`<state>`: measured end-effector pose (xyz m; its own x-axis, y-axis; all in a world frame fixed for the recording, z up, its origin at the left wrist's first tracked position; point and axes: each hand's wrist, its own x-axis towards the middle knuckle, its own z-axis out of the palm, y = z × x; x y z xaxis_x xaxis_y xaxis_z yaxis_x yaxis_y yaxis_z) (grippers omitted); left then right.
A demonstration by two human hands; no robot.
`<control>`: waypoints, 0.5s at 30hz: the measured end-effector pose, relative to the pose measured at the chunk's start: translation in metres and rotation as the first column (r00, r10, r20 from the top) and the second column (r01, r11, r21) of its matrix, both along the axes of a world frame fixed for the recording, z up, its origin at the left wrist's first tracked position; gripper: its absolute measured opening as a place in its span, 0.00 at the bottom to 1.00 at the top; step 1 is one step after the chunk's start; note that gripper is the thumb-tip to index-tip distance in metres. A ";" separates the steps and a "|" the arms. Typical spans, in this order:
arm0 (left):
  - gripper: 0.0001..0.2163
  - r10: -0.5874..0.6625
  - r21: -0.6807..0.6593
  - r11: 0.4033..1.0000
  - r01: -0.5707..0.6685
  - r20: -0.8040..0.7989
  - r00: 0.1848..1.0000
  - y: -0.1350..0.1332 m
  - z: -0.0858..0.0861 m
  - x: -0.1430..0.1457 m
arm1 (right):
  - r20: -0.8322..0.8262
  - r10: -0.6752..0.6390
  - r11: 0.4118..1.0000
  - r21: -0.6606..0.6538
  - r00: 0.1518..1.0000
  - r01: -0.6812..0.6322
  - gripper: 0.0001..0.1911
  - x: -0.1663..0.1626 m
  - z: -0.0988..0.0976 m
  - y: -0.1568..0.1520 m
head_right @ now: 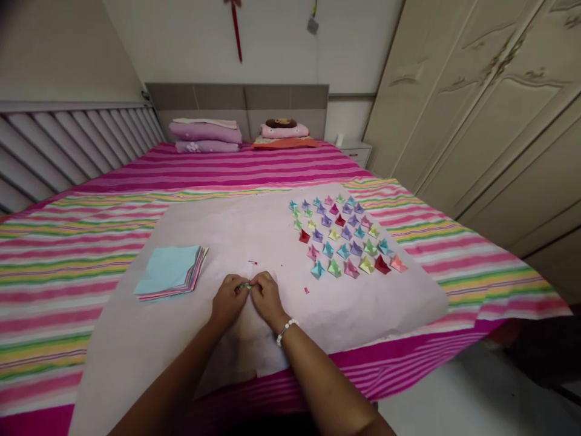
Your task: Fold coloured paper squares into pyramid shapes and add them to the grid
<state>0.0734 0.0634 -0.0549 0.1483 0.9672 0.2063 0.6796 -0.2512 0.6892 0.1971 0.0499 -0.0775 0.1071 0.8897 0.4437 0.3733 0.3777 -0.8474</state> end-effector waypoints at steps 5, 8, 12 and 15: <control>0.08 0.000 0.018 1.000 0.000 0.030 1.000 0.001 -0.003 -0.003 | 0.163 0.036 0.999 -0.010 0.986 -0.035 0.13 0.005 0.008 -0.002; 0.08 -0.012 0.031 0.999 0.010 0.050 0.999 0.001 -0.006 -0.006 | 0.285 0.067 0.998 -0.035 0.956 -0.059 0.14 0.009 0.013 -0.005; 0.09 -0.037 0.059 0.998 0.032 0.077 0.996 0.001 -0.008 -0.008 | 0.423 0.087 0.995 -0.073 0.902 -0.062 0.13 0.012 0.018 -0.007; 0.09 -0.071 0.087 0.994 0.062 0.099 0.993 0.002 -0.006 -0.009 | 0.486 0.090 0.995 -0.084 0.869 -0.056 0.12 0.013 0.021 -0.007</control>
<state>0.0647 0.0650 -0.0606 0.1857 0.9347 0.3030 0.5872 -0.3528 0.7285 0.2101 0.0431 -0.0570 -0.1743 0.9152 0.3635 0.7195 0.3704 -0.5874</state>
